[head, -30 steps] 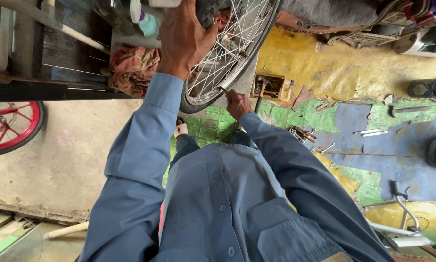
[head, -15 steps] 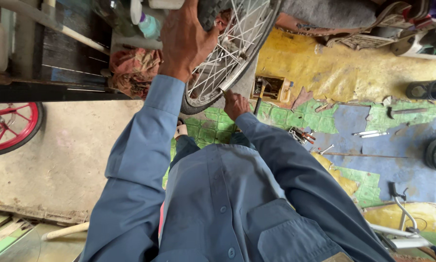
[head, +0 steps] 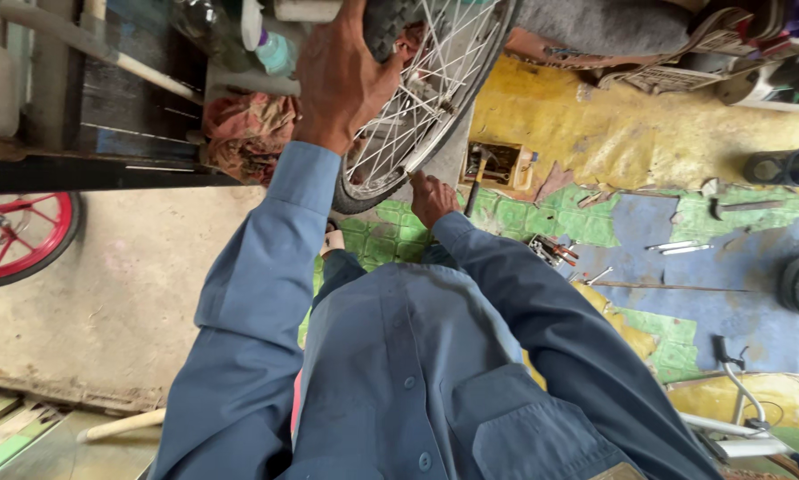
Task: The person uses a small tool to scrape or clean the rim of a bicycle wheel while holding it steady with the other hand. The wheel is positioned vertically on a workbench in a cluttered workshop.
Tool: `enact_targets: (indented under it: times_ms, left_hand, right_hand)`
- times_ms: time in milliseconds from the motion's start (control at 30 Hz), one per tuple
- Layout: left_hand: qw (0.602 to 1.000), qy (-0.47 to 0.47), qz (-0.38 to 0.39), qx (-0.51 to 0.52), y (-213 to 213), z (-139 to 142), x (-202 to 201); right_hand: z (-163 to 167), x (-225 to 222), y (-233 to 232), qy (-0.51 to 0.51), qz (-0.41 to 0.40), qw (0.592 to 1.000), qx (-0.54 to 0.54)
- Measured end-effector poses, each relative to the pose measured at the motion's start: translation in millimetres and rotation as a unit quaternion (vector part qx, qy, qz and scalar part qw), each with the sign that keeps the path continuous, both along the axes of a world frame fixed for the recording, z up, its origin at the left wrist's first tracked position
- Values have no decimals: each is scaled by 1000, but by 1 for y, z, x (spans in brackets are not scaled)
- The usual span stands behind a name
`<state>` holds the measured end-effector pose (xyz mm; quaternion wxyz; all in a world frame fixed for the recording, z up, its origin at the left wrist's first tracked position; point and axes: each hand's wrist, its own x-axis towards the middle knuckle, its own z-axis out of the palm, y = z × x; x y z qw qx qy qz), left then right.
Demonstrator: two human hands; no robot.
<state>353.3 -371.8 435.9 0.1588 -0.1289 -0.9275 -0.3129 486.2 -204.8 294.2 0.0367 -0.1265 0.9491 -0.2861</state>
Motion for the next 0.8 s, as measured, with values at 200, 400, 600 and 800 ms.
enact_targets:
  times_ms: [200,400,600,800]
  left_hand:
    - [1000,1,9,-4,0,0,1]
    - [1000,-7,0,2,-2,1,3]
    - [1000,-28,7,0,0,3,5]
    - [999,31,8,-6,3,1,4]
  right_hand:
    - [7,12,-4,5,-12,1000,-11]
    - [-3,13,-3,64,-15,998,-7]
    - [0,6,-1,-24,32,998,46]
    - [6,12,-1,-13,31,998,44]
